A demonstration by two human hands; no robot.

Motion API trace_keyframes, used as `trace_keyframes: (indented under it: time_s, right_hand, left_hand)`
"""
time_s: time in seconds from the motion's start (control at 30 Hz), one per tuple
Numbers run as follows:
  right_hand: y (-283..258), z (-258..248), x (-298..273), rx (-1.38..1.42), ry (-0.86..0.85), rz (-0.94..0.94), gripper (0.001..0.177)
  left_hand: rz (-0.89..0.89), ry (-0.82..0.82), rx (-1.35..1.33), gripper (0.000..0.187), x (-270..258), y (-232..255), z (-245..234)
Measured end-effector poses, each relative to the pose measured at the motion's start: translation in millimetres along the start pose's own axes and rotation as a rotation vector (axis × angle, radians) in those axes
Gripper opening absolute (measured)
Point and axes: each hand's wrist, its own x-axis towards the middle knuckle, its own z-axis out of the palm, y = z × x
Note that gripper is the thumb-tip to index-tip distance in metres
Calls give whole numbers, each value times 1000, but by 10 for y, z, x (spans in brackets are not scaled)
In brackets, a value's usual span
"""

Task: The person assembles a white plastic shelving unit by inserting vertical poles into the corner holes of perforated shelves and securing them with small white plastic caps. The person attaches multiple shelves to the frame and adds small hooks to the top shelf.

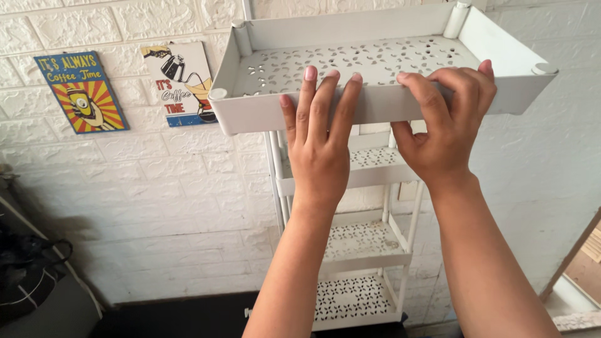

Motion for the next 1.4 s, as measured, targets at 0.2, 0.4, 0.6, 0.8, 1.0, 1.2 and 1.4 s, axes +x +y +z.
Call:
trace_keyframes:
  time_s: [0.2,0.4,0.6,0.8,1.0,1.2,1.4]
  right_hand:
    - [259,198,60,-18,17,-31,50]
    - [496,470,236,36,39,-32,51]
    - [646,766,422,78,27,-38,48]
    - [786,945,604,91,-43,-51,42]
    - [923,1108,651,73,-98,-55,50]
    - [1010,1323,644,78,-141,-32,52]
    - [1042,1451,569,90,-177,16,54]
  left_hand:
    - [-26,30,-43,40,105,20,377]
    - [-29,12,-54,45,309,-79,682]
    - [-24,-25,-14,58,494,-253,1012]
    - [-16,18,-63,54,578,-409,1321]
    - [-21,-32,-44,56,603,-509,1568]
    - [-18,-73,-8,65,638,-660,1684]
    - [-22,-119,-19,73,598,-735,1751]
